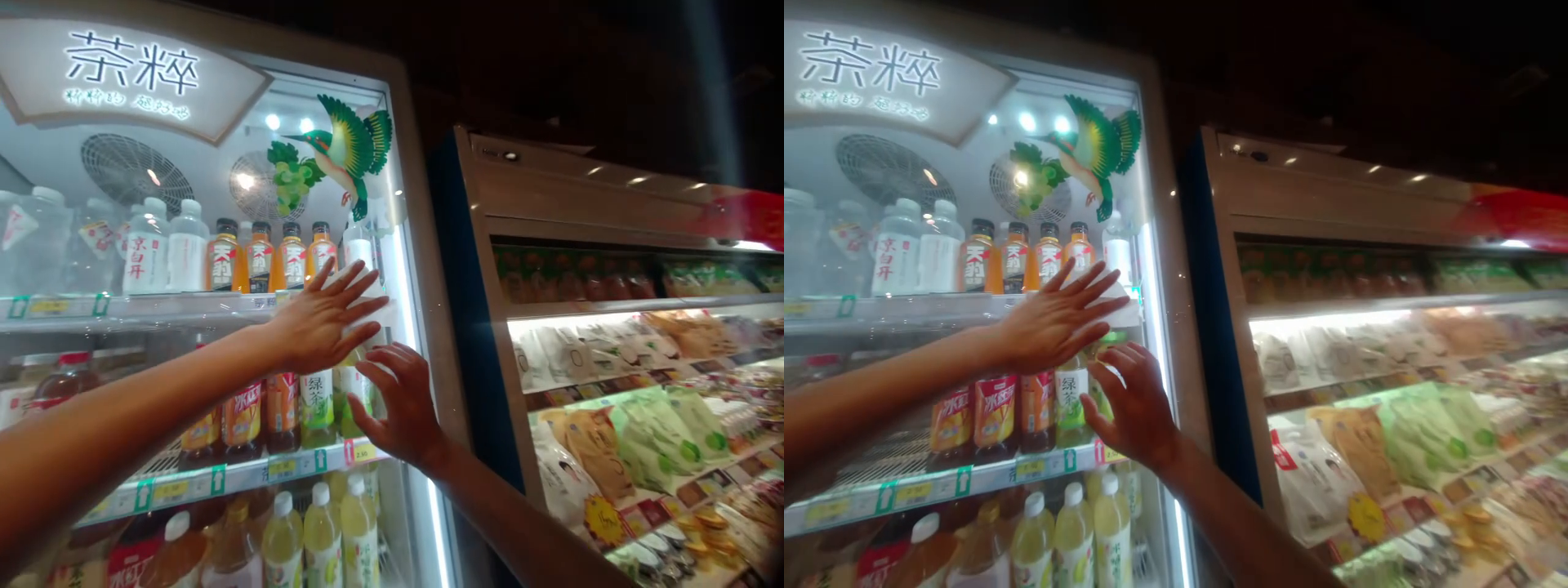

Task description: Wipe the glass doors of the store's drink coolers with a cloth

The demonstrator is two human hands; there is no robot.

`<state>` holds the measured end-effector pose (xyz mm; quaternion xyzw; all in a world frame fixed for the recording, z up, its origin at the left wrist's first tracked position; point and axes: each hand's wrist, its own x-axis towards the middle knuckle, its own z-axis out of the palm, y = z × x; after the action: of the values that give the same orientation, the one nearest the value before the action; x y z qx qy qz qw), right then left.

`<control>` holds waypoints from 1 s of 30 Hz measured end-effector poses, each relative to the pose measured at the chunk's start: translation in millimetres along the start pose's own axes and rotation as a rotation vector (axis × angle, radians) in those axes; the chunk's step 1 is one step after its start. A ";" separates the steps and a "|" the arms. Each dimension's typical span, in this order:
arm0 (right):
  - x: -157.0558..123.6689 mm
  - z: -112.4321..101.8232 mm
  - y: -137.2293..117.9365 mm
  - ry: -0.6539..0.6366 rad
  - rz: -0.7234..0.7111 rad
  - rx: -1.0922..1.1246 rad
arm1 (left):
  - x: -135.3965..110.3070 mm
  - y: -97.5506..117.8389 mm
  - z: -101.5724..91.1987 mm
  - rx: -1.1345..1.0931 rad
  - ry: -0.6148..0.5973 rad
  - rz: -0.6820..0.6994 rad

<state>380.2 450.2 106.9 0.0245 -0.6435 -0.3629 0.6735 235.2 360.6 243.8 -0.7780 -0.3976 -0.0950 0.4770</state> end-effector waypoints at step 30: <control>203.8 216.4 -206.0 -0.530 -0.553 0.317 | -489.2 -218.5 -111.5 0.226 0.213 -0.734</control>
<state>75.9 286.6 213.8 0.2057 -0.8118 -0.4201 0.3495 -219.7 61.1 190.3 -0.5125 -0.6055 -0.2951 0.5326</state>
